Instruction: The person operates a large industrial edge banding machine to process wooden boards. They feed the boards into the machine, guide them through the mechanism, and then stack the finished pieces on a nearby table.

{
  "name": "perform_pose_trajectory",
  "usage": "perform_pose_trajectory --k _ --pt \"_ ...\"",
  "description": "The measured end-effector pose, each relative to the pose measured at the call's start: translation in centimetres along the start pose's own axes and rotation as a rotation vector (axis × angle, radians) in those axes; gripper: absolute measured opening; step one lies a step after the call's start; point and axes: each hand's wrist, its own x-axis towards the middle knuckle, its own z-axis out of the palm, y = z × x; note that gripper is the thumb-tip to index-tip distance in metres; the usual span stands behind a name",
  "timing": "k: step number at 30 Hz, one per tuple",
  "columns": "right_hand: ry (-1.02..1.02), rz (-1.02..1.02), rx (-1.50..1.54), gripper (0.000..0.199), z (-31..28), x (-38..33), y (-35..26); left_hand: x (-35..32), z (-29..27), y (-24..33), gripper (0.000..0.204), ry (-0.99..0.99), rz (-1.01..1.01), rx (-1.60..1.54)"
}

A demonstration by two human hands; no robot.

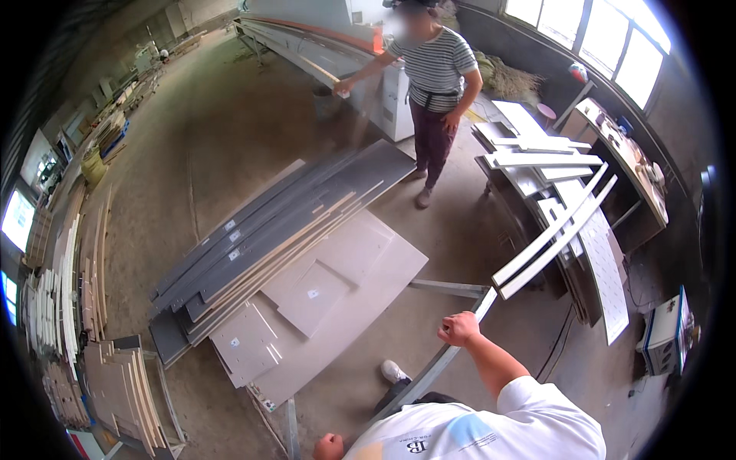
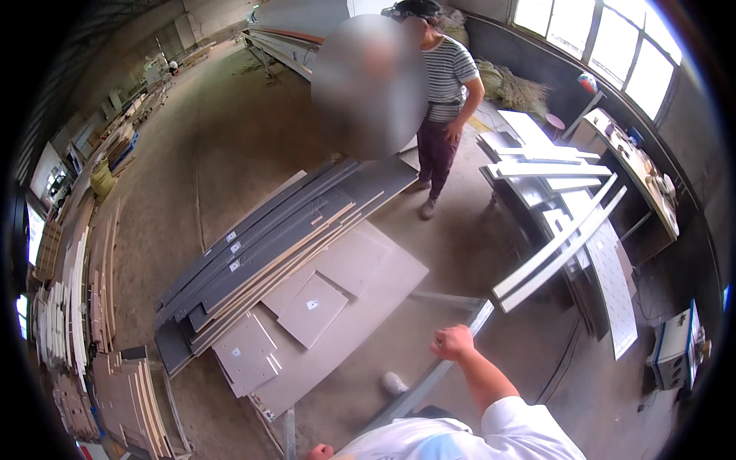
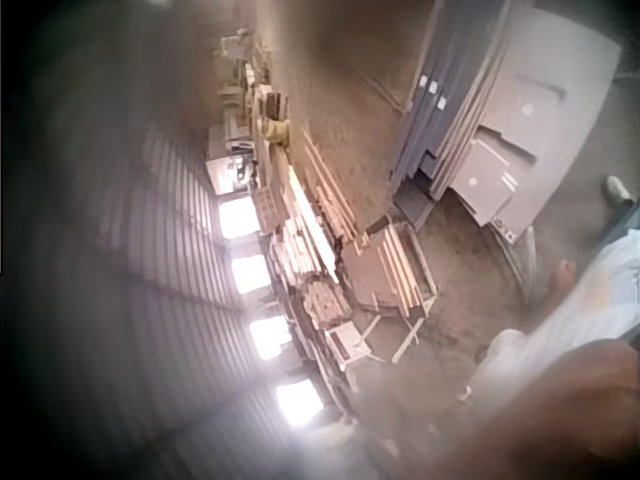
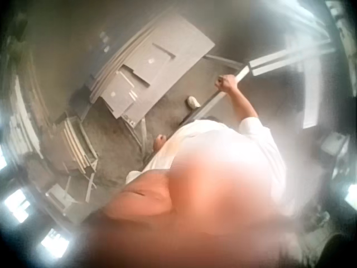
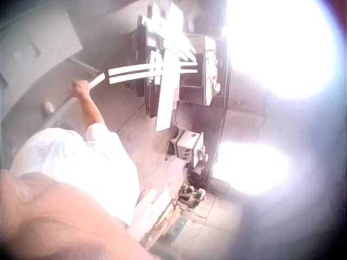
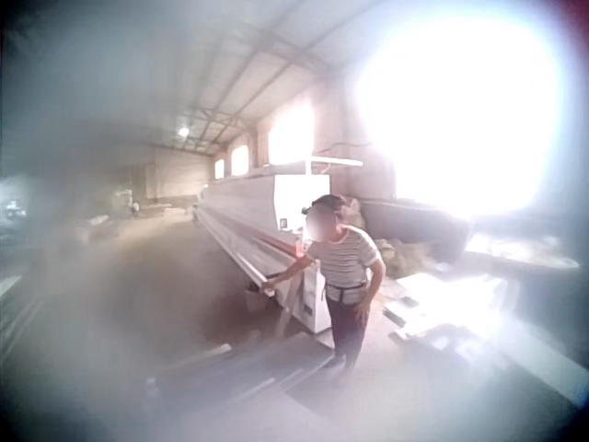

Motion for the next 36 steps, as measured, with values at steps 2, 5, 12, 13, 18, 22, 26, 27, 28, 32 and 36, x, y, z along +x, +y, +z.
perform_pose_trajectory --k 2,5,12,13,18,22,26,27,28,32,36 --pt "-0.001 -0.022 -0.019 0.033 -0.7 3.3 0.6 2.2 -0.1 0.2 0.041 -0.002 0.089 0.000" --pt "0.020 -0.041 0.008 0.034 -1.9 8.3 1.1 8.2 1.5 -2.5 0.044 0.035 0.241 0.040" --pt "0.010 -0.060 0.020 0.034 -2.8 18.8 3.0 10.9 -3.2 6.7 0.036 0.114 0.048 0.074" --pt "0.016 -0.074 0.031 0.033 -2.8 20.2 3.0 11.0 -3.8 7.8 0.035 0.136 0.011 0.078" --pt "0.092 -0.167 0.103 0.031 -3.8 27.9 1.9 13.6 -6.3 10.9 0.031 0.296 -0.147 0.139" --pt "0.072 -0.213 0.151 0.030 -3.8 34.6 0.6 15.7 -7.2 11.2 0.028 0.501 -0.152 0.273" --pt "-0.009 -0.159 0.097 0.031 -5.1 40.8 -0.2 22.1 -8.4 11.2 0.026 0.716 0.041 0.396" --pt "-0.005 -0.180 0.097 0.031 -5.2 42.4 -0.5 23.0 -9.5 12.3 0.025 0.741 0.067 0.376" --pt "-0.001 -0.203 0.094 0.030 -5.0 44.2 -1.0 22.9 -10.6 14.1 0.024 0.710 -0.003 0.378" --pt "0.023 -0.238 0.092 0.027 -5.2 50.6 -3.4 24.7 -17.0 19.8 0.020 0.718 -0.042 0.327" --pt "0.040 -0.266 0.104 0.027 -5.5 57.6 -7.9 29.5 -23.5 21.0 0.017 0.791 -0.024 0.297"
